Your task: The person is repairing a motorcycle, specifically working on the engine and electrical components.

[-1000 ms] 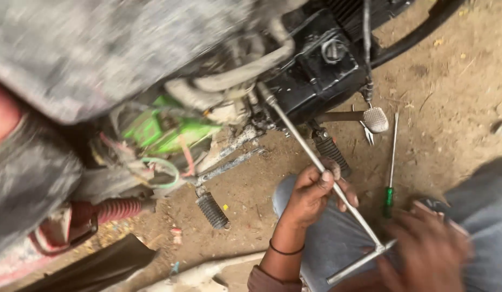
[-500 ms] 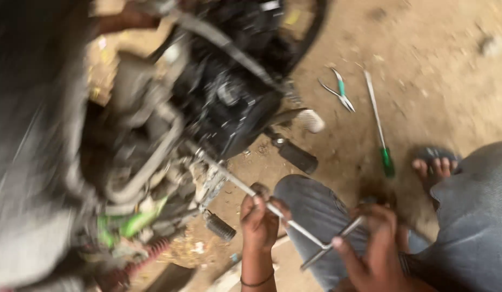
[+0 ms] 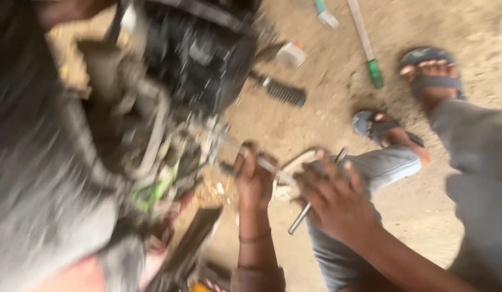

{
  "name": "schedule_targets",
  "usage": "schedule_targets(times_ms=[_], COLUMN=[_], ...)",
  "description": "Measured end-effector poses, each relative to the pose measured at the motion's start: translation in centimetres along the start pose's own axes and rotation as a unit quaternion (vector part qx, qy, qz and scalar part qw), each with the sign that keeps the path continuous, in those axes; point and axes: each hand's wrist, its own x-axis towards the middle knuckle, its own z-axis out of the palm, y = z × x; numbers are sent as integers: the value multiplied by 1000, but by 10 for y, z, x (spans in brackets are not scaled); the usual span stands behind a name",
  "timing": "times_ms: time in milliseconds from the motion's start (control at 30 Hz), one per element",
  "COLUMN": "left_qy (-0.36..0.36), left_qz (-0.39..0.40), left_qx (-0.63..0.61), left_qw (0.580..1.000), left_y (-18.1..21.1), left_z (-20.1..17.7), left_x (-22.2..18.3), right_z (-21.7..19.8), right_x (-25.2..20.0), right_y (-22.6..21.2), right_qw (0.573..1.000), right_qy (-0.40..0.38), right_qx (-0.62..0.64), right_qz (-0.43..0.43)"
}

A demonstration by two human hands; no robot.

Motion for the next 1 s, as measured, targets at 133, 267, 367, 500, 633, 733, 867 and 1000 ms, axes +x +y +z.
schedule_targets(times_ms=[133, 267, 367, 500, 633, 733, 867, 1000], left_qy=[-74, -89, -62, -87, -60, -64, -46, -73], left_qz=[-5, -10, -42, -27, -10, 12, -3, 27], left_qx=[17, 24, 106, 152, 153, 178, 177, 165], left_qw=[997, 996, 992, 984, 986, 982, 983, 983], left_y=[9, 4, -1, -19, -29, -23, -32, -29], left_z=[-6, -3, -5, -14, -21, -6, -20, -32], left_x=[-9, -10, -8, 7, -7, -3, -4, -6], right_z=[33, 78, 89, 103, 93, 46, 55, 82], right_x=[-1, -34, -40, -67, -103, -34, -37, -52], right_y=[-23, -21, -21, 5, 7, 4, 11, 0], right_qw=[996, 988, 827, 786, 734, 950, 996, 730], right_qy=[-16, 40, -52, 46, 107, 110, 83, -75], right_qx=[63, 148, 433, 496, 537, 243, 14, 504], right_qz=[53, 23, 356, 366, 402, 164, 22, 455])
